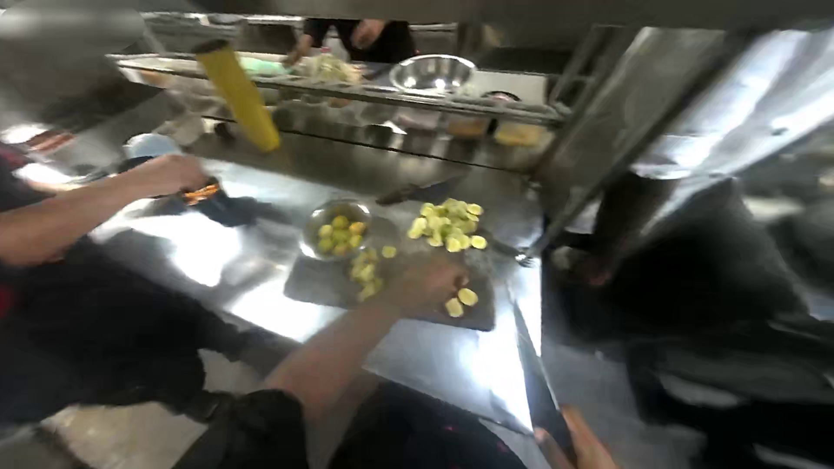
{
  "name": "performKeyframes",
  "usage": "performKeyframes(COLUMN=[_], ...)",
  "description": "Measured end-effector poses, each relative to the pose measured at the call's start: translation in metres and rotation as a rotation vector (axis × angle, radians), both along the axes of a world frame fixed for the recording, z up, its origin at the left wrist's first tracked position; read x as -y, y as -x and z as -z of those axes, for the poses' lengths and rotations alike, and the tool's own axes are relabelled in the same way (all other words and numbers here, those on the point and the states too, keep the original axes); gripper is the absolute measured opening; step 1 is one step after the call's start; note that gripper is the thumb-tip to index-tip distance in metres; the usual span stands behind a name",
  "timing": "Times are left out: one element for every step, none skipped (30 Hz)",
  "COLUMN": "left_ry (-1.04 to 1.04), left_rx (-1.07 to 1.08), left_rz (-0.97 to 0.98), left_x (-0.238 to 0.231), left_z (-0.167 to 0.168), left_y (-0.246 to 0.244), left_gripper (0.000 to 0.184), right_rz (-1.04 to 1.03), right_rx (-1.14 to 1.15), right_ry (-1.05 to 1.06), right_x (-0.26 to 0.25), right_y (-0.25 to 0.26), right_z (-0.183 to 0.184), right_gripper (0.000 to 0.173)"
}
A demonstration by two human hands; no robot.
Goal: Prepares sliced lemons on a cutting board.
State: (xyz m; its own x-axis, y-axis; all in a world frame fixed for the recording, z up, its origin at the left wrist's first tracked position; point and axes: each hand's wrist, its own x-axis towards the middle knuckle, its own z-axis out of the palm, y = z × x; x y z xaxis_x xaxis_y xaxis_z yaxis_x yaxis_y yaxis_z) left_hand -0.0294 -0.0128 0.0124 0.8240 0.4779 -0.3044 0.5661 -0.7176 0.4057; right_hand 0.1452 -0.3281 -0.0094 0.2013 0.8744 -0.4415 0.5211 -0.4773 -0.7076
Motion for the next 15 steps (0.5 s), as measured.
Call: performKeyframes(left_ry=[0.008,0.016,0.017,0.016,0.016,0.017,0.016,0.012,-0.005,-0.031,-0.046,-0.055,-0.055,-0.052,-0.039], left_rx=[-0.017,-0.034,-0.055,-0.071,-0.091,-0.112,-0.124,-0.128,-0.119,-0.11,-0.112,-0.122,-0.131,-0.132,-0.13], left_rz=[-0.016,-0.033,-0.044,-0.043,-0.038,-0.025,-0.009,0.01,0.031,0.052,0.068,0.077,0.079,0.08,0.077], left_x=[-0.003,-0.006,-0.008,-0.009,-0.009,-0.008,-0.007,-0.005,-0.004,-0.003,-0.002,0.0,0.001,0.002,0.002], left_z=[-0.005,-0.008,-0.007,-0.007,-0.007,-0.007,-0.006,-0.006,-0.004,-0.001,0.001,0.003,0.006,0.009,0.011], left_y=[0.001,0.001,0.001,0.001,0.001,0.001,0.001,0.002,0.002,0.003,0.002,0.001,0.0,-0.001,-0.002], left_gripper=[0.026,0.027,0.027,0.026,0.025,0.025,0.025,0.026,0.025,0.024,0.024,0.025,0.025,0.025,0.024], right_rz=[0.012,0.024,0.03,0.036,0.041,0.045,0.049,0.05,0.05,0.051,0.052,0.049,0.042,0.032,0.022], right_rx=[-0.003,-0.007,-0.005,-0.001,0.007,0.012,0.016,0.019,0.021,0.021,0.022,0.027,0.034,0.041,0.049], right_ry=[-0.002,0.008,0.017,0.027,0.038,0.046,0.049,0.05,0.051,0.053,0.058,0.056,0.052,0.044,0.042], right_x=[0.001,0.002,0.002,0.001,0.001,0.0,-0.001,-0.002,-0.003,-0.004,-0.005,-0.006,-0.007,-0.007,-0.008], right_y=[0.001,0.001,0.002,0.002,0.002,0.002,0.003,0.003,0.004,0.004,0.005,0.005,0.006,0.006,0.006], right_z=[0.0,-0.001,-0.002,-0.002,-0.003,-0.004,-0.004,-0.005,-0.005,-0.005,-0.004,-0.003,-0.002,-0.001,-0.001], right_gripper=[0.048,0.046,0.044,0.042,0.041,0.04,0.04,0.039,0.039,0.04,0.041,0.041,0.041,0.041,0.042])
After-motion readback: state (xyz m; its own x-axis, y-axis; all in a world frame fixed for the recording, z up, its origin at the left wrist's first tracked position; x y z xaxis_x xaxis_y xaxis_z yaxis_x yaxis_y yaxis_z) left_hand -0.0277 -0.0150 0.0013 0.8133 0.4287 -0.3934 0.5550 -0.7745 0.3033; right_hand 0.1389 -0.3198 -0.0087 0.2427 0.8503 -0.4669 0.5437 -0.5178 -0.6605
